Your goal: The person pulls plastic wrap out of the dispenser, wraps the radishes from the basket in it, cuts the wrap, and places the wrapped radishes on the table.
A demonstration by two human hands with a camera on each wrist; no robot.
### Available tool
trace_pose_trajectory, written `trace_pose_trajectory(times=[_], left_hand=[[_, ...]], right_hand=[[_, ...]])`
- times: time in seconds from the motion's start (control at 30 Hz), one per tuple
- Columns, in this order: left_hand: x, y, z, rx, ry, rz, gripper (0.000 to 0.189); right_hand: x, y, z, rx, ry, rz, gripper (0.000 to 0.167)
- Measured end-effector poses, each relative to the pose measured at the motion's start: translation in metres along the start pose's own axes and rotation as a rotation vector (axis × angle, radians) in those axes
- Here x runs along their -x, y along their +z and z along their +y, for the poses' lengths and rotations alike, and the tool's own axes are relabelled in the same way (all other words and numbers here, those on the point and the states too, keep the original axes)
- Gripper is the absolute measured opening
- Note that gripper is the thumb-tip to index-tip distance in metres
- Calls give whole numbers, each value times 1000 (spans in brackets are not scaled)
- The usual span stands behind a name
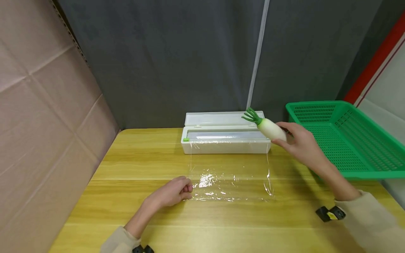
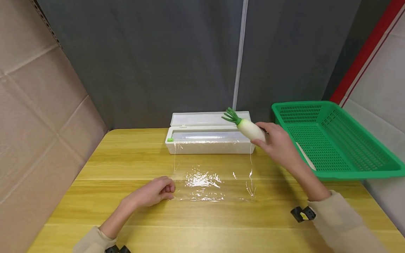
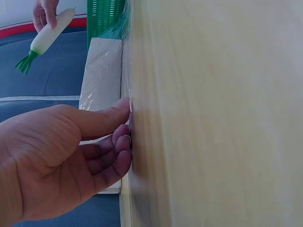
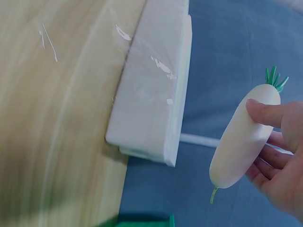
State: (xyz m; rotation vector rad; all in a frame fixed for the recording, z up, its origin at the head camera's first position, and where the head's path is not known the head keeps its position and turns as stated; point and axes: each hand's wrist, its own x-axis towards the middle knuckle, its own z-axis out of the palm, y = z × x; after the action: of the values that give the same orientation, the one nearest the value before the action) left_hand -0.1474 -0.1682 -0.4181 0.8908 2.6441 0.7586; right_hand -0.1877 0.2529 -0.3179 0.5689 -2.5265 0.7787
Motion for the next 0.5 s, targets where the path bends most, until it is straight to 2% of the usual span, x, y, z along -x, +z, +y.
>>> trace_pose_trajectory(times=[0.5], left_hand=[[-2,0,-2,6,-18,-4,11]], right_hand=[[-1,54,-23,-70,-178,-82,47]])
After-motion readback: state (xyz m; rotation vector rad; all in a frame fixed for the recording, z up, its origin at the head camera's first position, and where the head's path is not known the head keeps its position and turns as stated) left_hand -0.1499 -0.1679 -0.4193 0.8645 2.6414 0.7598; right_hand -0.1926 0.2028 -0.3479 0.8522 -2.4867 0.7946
